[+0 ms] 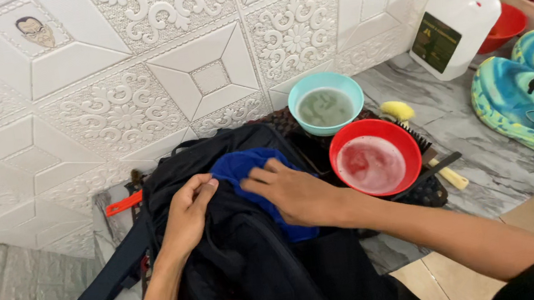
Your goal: The person applies soapy water from a bowl to a blue backpack using a brush, scrubs the front and back panels, and wipes the surfaces with a cloth.
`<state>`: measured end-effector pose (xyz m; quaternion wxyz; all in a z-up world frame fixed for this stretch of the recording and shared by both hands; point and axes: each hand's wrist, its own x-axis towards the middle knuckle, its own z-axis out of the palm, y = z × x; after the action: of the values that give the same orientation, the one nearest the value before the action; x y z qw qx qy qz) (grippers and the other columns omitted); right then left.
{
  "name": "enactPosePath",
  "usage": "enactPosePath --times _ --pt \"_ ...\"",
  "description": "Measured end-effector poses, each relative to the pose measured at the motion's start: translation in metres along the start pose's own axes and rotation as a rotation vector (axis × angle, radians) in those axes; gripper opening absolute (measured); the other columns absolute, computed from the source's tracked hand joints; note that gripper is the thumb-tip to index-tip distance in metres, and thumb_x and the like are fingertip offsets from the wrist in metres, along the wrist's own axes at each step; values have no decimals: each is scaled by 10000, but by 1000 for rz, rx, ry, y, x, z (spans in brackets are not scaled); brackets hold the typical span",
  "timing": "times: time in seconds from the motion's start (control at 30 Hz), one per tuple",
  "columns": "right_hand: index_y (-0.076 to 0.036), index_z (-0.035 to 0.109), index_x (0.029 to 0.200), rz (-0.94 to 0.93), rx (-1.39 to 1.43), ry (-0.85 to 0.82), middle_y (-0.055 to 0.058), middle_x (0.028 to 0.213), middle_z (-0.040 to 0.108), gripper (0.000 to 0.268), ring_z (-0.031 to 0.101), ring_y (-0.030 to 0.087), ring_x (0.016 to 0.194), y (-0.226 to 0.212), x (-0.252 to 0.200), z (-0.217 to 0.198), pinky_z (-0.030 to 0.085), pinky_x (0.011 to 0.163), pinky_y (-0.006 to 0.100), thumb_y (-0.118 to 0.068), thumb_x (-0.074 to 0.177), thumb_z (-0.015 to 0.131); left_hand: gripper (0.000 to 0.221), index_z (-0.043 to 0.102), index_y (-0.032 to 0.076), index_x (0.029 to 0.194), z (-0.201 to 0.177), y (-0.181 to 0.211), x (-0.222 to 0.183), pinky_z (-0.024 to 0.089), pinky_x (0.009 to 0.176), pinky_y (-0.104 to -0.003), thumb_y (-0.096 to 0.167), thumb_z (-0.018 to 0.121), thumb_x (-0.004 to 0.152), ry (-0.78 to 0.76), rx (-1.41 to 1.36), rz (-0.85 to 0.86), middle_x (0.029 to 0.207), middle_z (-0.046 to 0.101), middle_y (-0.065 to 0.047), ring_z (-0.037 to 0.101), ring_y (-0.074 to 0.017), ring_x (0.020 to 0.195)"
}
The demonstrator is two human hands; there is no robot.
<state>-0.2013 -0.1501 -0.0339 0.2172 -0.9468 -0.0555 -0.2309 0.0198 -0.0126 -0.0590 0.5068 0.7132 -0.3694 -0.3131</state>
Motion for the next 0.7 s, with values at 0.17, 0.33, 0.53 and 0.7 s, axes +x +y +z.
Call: enactPosePath --times 0.17,0.33,0.53,0.7 --pt "-113 626 1229 117 -108 -495 82 1116 640 464 627 354 980 -28 -32 -13 566 827 445 -51 770 635 291 760 24 1187 -1 1 -1 528 728 -282 220 631 1015 10 -40 -35 842 696 -70 650 -162 815" --pt "-149 588 1382 59 -97 72 181 1197 580 402 603 448 1053 -4 21 -34 445 940 479 -257 995 581 289 766 53 1172 1 -5 3 536 712 -287 259 666 995 -11 -68 -8 864 684 -67 628 -167 818" --pt "-181 635 1193 92 -354 -171 88 1166 572 265 560 374 1064 -46 -60 15 536 768 404 -212 942 557 316 754 8 1189 2 -10 3 538 680 -308 245 643 1013 -18 -19 -22 863 710 -128 647 -196 779" --pt "-217 672 1138 128 -612 39 51 1087 586 284 609 298 1005 17 -20 14 554 592 333 -119 885 588 296 763 41 1201 5 -17 -2 549 791 -340 235 641 1013 -54 17 -35 927 736 -108 653 -195 869"
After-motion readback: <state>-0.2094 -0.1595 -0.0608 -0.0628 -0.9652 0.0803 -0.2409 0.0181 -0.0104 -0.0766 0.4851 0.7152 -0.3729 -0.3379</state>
